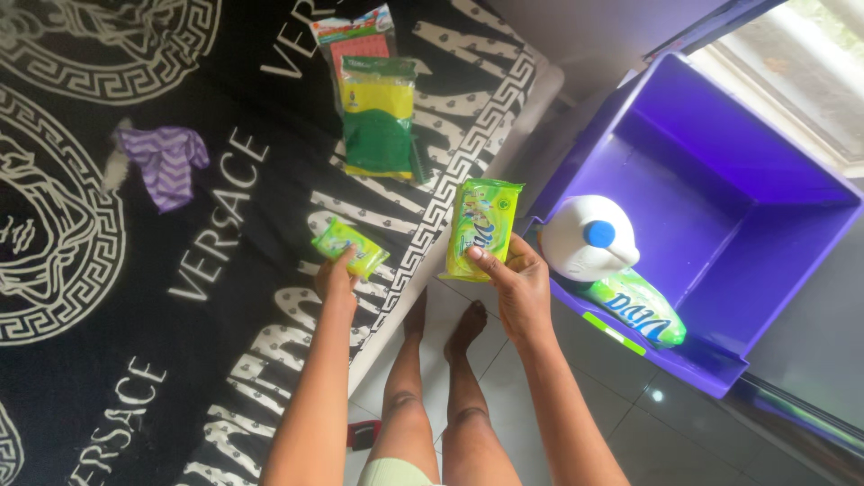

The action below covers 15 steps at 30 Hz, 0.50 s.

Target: The person places a white bottle of liquid detergent into a purple plastic bin, then adds a green packet of detergent powder, two small green sachets, a pack of pink clothespins, a pack of blue clothespins, a pack of yellow sponges, and a pack of multi-colored sponges. The person arranges the items inside the bin and lifts the bin at the end.

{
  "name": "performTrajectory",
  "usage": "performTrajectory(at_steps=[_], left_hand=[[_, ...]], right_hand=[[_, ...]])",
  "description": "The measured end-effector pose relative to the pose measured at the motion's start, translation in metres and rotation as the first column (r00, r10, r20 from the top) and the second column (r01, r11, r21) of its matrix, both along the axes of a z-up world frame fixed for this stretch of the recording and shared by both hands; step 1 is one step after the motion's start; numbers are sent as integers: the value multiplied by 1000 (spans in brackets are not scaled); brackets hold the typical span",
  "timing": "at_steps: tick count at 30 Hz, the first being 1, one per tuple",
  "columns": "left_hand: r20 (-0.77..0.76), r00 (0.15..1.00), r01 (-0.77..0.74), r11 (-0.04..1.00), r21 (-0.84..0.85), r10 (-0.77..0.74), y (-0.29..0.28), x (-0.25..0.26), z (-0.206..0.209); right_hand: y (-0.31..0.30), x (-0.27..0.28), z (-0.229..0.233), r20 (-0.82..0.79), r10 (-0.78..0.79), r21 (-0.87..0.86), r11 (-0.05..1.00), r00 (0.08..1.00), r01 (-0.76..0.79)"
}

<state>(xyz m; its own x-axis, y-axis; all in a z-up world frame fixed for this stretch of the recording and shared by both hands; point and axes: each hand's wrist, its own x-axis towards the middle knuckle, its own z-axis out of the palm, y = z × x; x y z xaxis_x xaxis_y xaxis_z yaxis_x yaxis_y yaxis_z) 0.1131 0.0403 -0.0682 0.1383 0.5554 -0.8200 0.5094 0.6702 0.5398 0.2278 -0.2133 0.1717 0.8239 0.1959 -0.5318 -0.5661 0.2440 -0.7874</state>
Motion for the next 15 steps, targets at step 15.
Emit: performTrajectory(at_steps=[15], left_hand=[[701,644,487,871,-65,-307,-156,88,246]], right_hand=[[-112,0,41,105,-209,-38,976,972,214]])
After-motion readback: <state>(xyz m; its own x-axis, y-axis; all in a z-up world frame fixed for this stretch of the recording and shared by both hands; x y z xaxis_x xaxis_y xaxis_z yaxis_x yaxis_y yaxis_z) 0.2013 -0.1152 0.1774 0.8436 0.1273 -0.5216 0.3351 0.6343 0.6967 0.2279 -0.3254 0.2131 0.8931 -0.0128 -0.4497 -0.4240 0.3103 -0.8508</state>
